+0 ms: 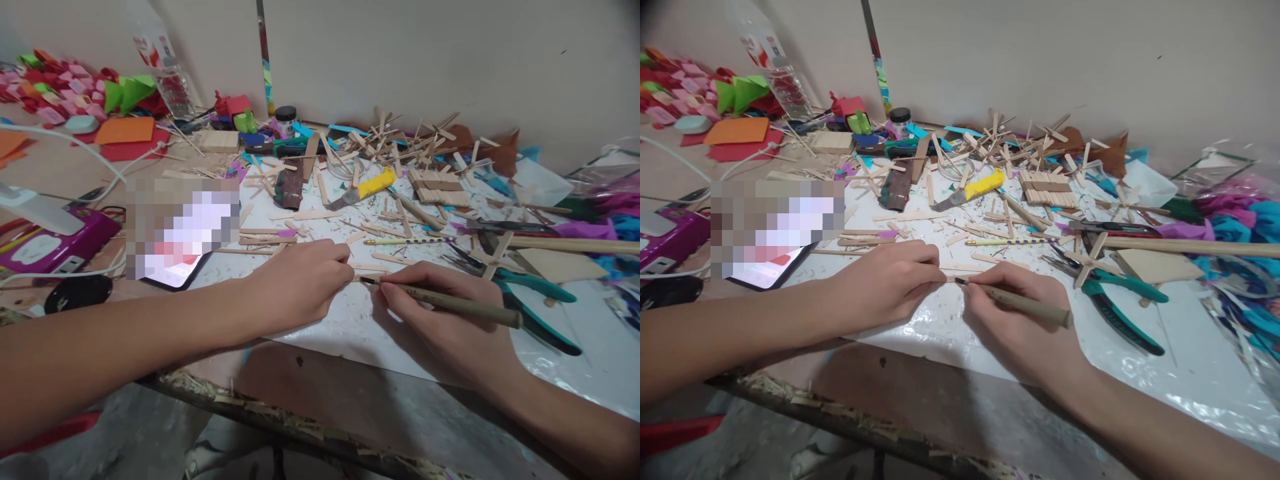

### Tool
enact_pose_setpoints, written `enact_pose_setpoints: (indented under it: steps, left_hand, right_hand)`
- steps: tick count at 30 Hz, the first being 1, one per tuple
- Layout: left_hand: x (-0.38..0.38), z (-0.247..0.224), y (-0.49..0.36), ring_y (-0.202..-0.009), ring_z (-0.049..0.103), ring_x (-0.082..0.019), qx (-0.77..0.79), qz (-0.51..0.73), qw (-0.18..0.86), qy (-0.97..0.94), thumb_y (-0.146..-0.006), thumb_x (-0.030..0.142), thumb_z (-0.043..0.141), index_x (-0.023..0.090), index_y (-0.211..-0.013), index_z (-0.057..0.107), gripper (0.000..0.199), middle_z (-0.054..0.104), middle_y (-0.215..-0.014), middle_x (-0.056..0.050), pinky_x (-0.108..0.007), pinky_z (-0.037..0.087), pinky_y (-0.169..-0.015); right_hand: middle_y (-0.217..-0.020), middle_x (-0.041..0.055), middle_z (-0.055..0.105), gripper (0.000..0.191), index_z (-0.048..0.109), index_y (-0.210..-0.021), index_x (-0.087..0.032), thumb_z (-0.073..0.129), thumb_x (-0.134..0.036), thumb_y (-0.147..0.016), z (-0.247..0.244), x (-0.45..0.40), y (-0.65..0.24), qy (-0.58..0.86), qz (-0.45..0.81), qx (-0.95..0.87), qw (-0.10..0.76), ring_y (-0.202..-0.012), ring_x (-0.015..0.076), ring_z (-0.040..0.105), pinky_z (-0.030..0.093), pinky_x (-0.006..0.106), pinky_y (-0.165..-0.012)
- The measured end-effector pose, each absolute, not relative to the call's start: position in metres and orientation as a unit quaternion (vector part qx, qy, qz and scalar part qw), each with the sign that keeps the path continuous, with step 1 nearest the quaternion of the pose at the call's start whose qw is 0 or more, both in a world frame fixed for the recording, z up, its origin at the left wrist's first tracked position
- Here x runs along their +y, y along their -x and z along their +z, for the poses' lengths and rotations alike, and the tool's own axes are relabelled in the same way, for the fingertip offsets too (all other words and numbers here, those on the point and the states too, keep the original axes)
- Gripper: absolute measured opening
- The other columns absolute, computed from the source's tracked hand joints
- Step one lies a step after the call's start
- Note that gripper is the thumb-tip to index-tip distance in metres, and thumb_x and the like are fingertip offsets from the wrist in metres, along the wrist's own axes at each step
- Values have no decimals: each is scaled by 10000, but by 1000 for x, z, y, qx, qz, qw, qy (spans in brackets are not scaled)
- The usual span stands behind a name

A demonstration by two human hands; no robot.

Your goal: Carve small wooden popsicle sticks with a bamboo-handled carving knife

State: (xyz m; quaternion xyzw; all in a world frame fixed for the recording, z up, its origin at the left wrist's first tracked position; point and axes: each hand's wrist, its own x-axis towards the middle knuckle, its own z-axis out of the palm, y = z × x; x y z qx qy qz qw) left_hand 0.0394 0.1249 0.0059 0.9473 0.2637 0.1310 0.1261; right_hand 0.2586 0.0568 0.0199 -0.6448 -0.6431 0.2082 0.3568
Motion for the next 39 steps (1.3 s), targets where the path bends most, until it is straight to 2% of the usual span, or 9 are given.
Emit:
enact_pose_setpoints:
  steps: [3, 15, 29, 36, 39]
  left_hand:
    - [125, 6, -40, -926, 637, -204, 262, 130, 124, -948, -1057, 170, 540, 172, -1004, 772, 238, 684, -1006, -65, -361, 432, -735]
    - [125, 7, -41, -927, 628, -197, 263, 121, 122, -949, -1062, 165, 534, 167, -942, 748, 246, 667, -992, -59, -357, 443, -757]
    - [126, 8, -40, -889, 621, -181, 260, 125, 115, -951, -1073, 183, 539, 172, -916, 737, 253, 652, -967, -42, -351, 431, -745]
    - [127, 6, -40, -878, 630, -214, 261, 122, 85, -954, -1081, 216, 536, 189, -974, 755, 244, 666, -961, -45, -381, 391, -714]
    - [128, 5, -40, -913, 643, -209, 260, 127, 85, -953, -1082, 208, 537, 182, -1010, 755, 231, 678, -984, -49, -368, 416, -740]
  right_hand:
    - [-733, 21, 800, 80, 803, -776, -260, 778, -324, -817, 19, 57, -259, 646, 204, -645, 354, -593, 174, 703, 526, 274, -514]
    - [-665, 6, 773, 90, 796, -718, -250, 750, -291, -784, 24, 57, -259, 644, 213, -645, 354, -541, 140, 674, 499, 220, -479]
    - [-670, 13, 774, 86, 788, -696, -253, 766, -308, -758, 23, 58, -258, 651, 234, -628, 356, -539, 138, 659, 476, 210, -459]
    - [-675, 3, 767, 109, 833, -780, -282, 797, -383, -797, 25, 64, -260, 657, 241, -600, 388, -563, 119, 655, 508, 204, -526]
    - [-777, 11, 805, 107, 838, -828, -291, 810, -394, -817, 23, 65, -262, 650, 251, -597, 398, -611, 124, 682, 522, 212, -550]
